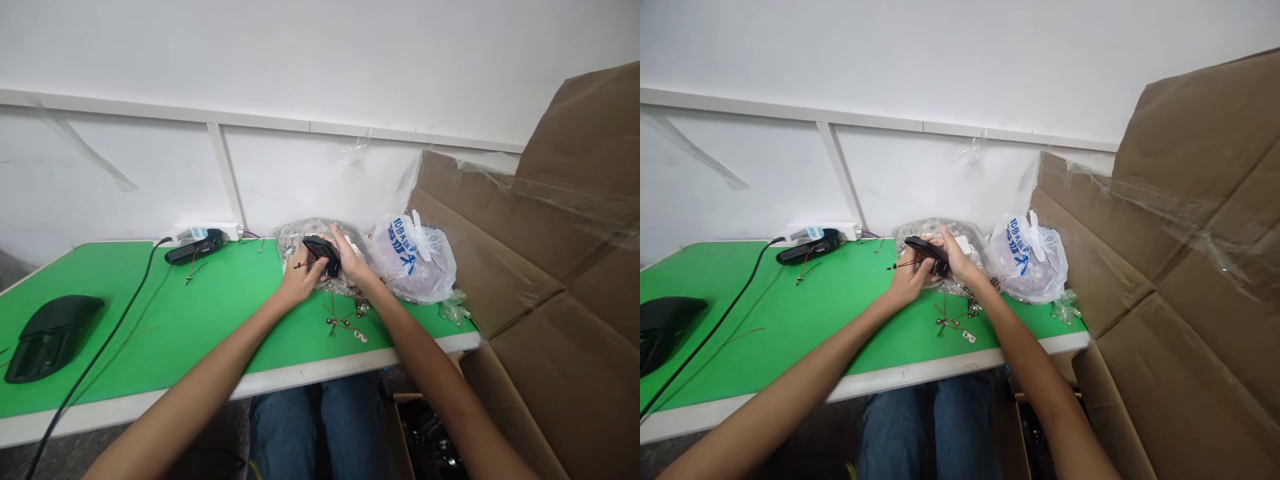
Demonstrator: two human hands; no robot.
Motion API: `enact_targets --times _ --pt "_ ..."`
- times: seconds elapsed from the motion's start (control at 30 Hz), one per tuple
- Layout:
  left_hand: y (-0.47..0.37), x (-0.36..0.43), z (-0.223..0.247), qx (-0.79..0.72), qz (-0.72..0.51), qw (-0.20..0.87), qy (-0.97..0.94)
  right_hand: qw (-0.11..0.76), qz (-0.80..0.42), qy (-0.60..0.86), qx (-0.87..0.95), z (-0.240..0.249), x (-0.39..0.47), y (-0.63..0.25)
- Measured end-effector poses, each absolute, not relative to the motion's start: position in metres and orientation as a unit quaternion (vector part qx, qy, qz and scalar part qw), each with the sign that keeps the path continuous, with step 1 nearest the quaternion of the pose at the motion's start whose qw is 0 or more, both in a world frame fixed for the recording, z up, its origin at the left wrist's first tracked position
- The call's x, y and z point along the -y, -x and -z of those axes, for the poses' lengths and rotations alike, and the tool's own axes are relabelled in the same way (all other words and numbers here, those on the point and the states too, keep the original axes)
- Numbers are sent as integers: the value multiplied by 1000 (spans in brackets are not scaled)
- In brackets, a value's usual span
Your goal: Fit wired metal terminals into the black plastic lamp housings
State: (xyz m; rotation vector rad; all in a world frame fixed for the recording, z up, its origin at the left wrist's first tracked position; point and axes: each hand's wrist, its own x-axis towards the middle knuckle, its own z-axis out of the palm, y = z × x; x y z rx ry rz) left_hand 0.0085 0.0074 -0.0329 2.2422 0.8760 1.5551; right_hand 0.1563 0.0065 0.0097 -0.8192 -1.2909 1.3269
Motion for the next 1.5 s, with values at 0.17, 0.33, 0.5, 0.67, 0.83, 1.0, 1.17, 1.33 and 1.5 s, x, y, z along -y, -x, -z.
enact_targets --times 0.17,0.33,0.5,0.67,0.83,1.0,1.17,1.33,1.5 --pt "-11 -5 36 -314 -554 144 -757 457 -614 338 547 -16 -2 -158" --pt "-12 -2 32 -298 -581 113 -749 453 -639 335 524 -16 0 -156" --pt "-13 -4 30 -314 -611 100 -720 420 -651 361 519 -20 3 -155" --pt "-10 -12 32 -340 -646 90 -678 389 -636 374 551 -24 0 -162" --pt "-7 -16 33 -356 -653 77 -664 397 -614 416 541 -23 -11 -166" --pt "-7 -15 32 -347 -639 87 -681 412 -605 415 540 -17 -14 -164" --pt "-7 -16 33 -346 -631 102 -687 438 -567 390 578 -9 -11 -162" --pt "-5 -17 35 -357 -608 110 -700 439 -541 394 599 -8 -6 -160" --pt "-4 -16 36 -371 -601 125 -697 446 -511 417 605 -12 -1 -157"
